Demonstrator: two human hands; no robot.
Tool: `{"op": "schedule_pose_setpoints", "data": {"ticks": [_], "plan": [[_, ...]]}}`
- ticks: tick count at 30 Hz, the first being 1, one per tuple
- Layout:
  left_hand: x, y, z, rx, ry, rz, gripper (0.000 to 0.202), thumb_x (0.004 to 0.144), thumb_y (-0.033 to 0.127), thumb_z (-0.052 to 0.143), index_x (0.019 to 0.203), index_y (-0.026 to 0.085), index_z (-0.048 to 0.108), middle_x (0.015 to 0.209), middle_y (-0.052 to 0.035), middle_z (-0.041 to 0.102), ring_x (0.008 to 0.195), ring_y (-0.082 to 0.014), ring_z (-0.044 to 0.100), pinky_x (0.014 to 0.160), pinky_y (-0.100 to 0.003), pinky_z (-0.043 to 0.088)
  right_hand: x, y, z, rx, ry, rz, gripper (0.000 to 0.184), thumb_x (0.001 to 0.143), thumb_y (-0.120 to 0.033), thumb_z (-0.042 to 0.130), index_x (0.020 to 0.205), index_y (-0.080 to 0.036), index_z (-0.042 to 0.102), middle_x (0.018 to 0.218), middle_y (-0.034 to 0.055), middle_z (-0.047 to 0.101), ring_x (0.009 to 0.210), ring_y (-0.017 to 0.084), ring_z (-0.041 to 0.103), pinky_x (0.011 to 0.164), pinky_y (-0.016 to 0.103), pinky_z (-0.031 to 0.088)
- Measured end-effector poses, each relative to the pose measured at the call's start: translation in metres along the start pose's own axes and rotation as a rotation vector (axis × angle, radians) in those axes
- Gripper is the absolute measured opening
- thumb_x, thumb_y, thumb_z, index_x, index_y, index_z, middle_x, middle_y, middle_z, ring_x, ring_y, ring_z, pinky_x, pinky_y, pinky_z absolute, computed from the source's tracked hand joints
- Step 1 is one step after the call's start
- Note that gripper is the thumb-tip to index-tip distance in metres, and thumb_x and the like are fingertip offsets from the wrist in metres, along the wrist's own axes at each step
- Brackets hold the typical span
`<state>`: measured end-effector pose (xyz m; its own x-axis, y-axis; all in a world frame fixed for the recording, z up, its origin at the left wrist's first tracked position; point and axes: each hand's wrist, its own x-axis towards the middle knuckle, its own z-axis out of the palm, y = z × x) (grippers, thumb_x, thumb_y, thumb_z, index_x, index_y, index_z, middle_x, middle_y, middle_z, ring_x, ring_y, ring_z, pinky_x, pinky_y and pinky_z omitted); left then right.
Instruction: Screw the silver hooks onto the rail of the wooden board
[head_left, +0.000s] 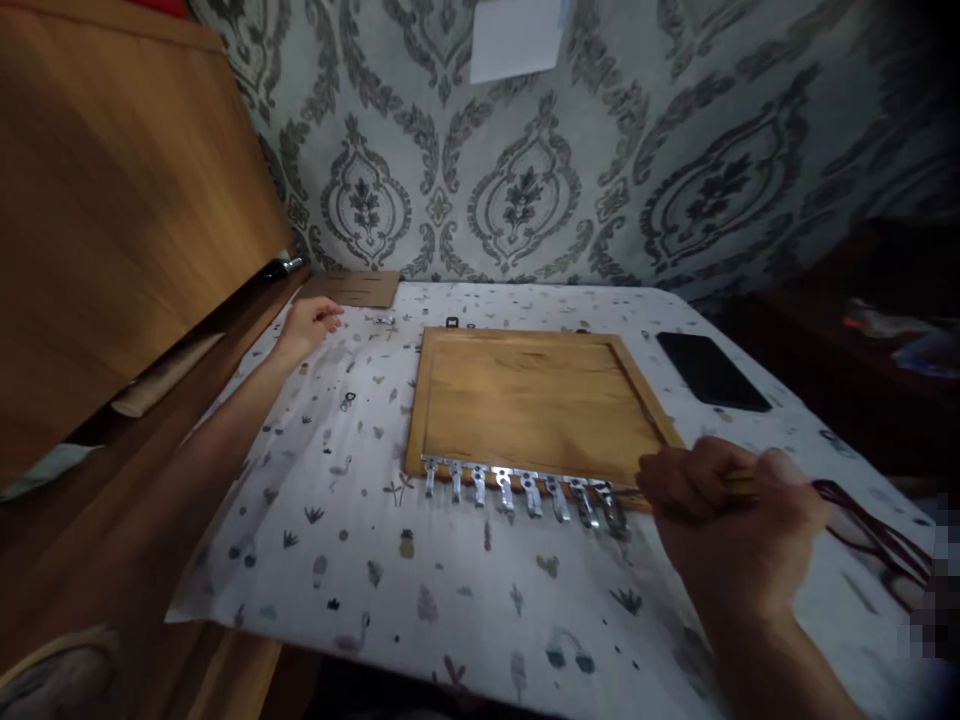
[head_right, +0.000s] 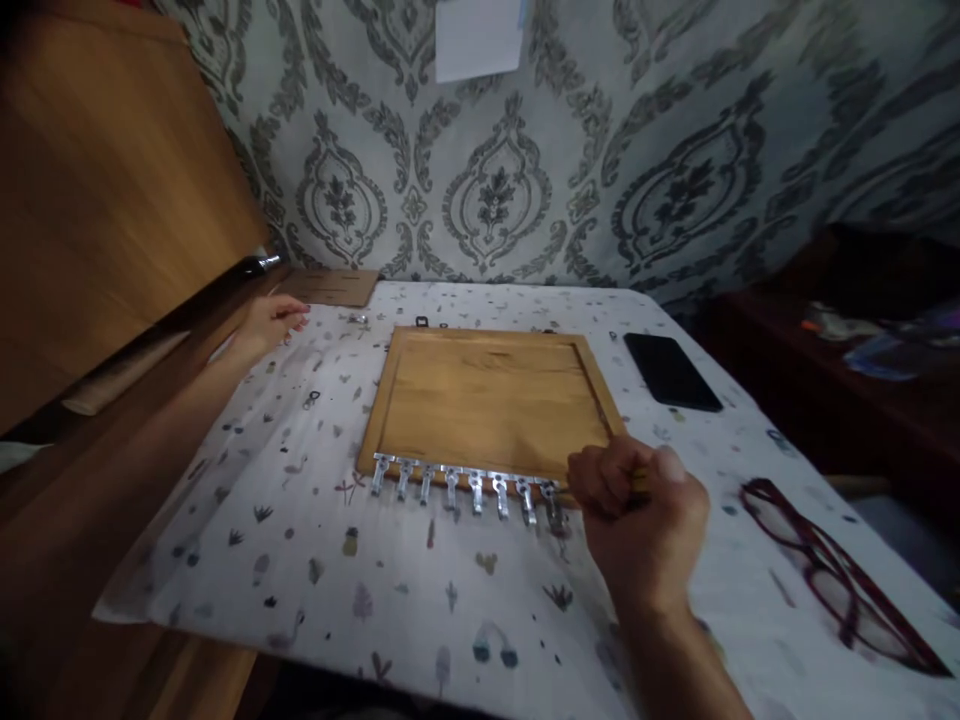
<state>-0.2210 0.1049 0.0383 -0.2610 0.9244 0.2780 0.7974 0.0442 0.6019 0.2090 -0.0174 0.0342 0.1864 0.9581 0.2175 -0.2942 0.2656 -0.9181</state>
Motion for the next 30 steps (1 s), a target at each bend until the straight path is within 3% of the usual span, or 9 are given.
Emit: {"op": "schedule_pose_setpoints", "data": {"ticks": [3, 6, 10, 16, 19, 22, 26, 28, 30], "plan": [[0.004, -0.007, 0.022, 0.086, -0.051, 0.018, 0.02, 0.08, 0.015, 0.06, 0.092, 0.014, 0.075, 0.087, -0.0061, 0.077, 0.084, -0.0192, 0.069, 0.081, -0.03, 0.055, 0.0, -0.001, 0.0, -0.025, 0.046, 0.023, 0.055, 0.062, -0.056, 0.072, 0.034, -0.022, 0.038, 0.035, -0.0043, 0.018, 0.033, 0.007, 0.023, 0.034, 0.029, 0.016], [0.004, -0.007, 0.043, 0.185, -0.099, 0.055, 0.017, 0.089, 0.019, 0.062, 0.1, 0.015, 0.075, 0.105, -0.0074, 0.076, 0.104, -0.0214, 0.069, 0.099, -0.037, 0.052, 0.001, 0.0, 0.0, -0.019, 0.06, 0.049, 0.057, 0.061, -0.058, 0.071, 0.033, -0.021, 0.037, 0.035, -0.0036, 0.017, 0.032, 0.007, 0.023, 0.035, 0.031, 0.013], [0.004, 0.0, 0.057, 0.325, -0.138, 0.079, 0.027, 0.097, 0.036, 0.064, 0.113, 0.015, 0.069, 0.124, -0.0093, 0.069, 0.118, -0.0232, 0.064, 0.106, -0.049, 0.05, 0.002, 0.002, -0.002, -0.007, -0.001, 0.042, 0.06, 0.063, -0.062, 0.07, 0.034, -0.021, 0.035, 0.035, -0.0035, 0.014, 0.032, 0.006, 0.022, 0.035, 0.033, 0.011], [-0.001, 0.02, 0.054, 0.436, -0.175, 0.083, 0.023, 0.087, 0.013, 0.057, 0.096, 0.017, 0.077, 0.112, -0.0109, 0.076, 0.115, -0.0279, 0.066, 0.1, -0.037, 0.05, 0.001, 0.007, -0.009, 0.056, -0.147, -0.026, 0.059, 0.075, -0.06, 0.068, 0.041, -0.021, 0.039, 0.038, -0.0063, 0.016, 0.036, 0.007, 0.018, 0.036, 0.027, 0.014], [-0.006, 0.03, 0.046, 0.44, -0.191, 0.074, 0.02, 0.079, 0.009, 0.056, 0.086, 0.014, 0.075, 0.094, -0.0108, 0.077, 0.108, -0.0309, 0.068, 0.097, -0.04, 0.05, 0.0, 0.009, -0.013, 0.098, -0.195, -0.038, 0.06, 0.078, -0.062, 0.068, 0.045, -0.022, 0.038, 0.041, -0.0076, 0.02, 0.038, 0.007, 0.017, 0.037, 0.025, 0.016], [-0.011, 0.041, 0.039, 0.403, -0.194, 0.095, 0.017, 0.076, 0.009, 0.055, 0.082, 0.013, 0.071, 0.082, -0.0072, 0.072, 0.107, -0.0324, 0.067, 0.099, -0.045, 0.049, -0.002, 0.01, -0.015, 0.109, -0.159, -0.04, 0.058, 0.082, -0.06, 0.067, 0.048, -0.023, 0.038, 0.042, -0.0082, 0.021, 0.039, 0.007, 0.016, 0.038, 0.024, 0.017], [-0.032, 0.074, 0.042, 0.267, -0.254, 0.179, 0.014, 0.078, 0.021, 0.064, 0.089, 0.018, 0.073, 0.086, -0.0032, 0.074, 0.092, -0.0247, 0.069, 0.093, -0.037, 0.053, -0.003, 0.01, -0.014, 0.117, -0.14, -0.053, 0.057, 0.083, -0.058, 0.066, 0.049, -0.023, 0.038, 0.043, -0.0086, 0.02, 0.04, 0.007, 0.015, 0.039, 0.025, 0.015], [-0.053, 0.102, 0.05, 0.141, -0.335, 0.248, 0.016, 0.08, 0.029, 0.066, 0.092, 0.023, 0.075, 0.09, 0.0004, 0.077, 0.085, -0.0186, 0.07, 0.084, -0.029, 0.056, -0.003, 0.009, -0.014, 0.115, -0.145, -0.046, 0.056, 0.084, -0.057, 0.065, 0.05, -0.023, 0.037, 0.044, -0.0086, 0.02, 0.04, 0.007, 0.014, 0.039, 0.025, 0.015], [-0.078, 0.135, 0.061, -0.154, -0.493, 0.346, 0.014, 0.075, 0.028, 0.071, 0.085, 0.021, 0.077, 0.087, 0.0, 0.078, 0.082, -0.0178, 0.071, 0.082, -0.028, 0.056, -0.003, 0.009, -0.015, 0.105, -0.143, -0.042, 0.055, 0.084, -0.057, 0.064, 0.05, -0.023, 0.036, 0.044, -0.0084, 0.02, 0.04, 0.007, 0.014, 0.039, 0.025, 0.015]]}}
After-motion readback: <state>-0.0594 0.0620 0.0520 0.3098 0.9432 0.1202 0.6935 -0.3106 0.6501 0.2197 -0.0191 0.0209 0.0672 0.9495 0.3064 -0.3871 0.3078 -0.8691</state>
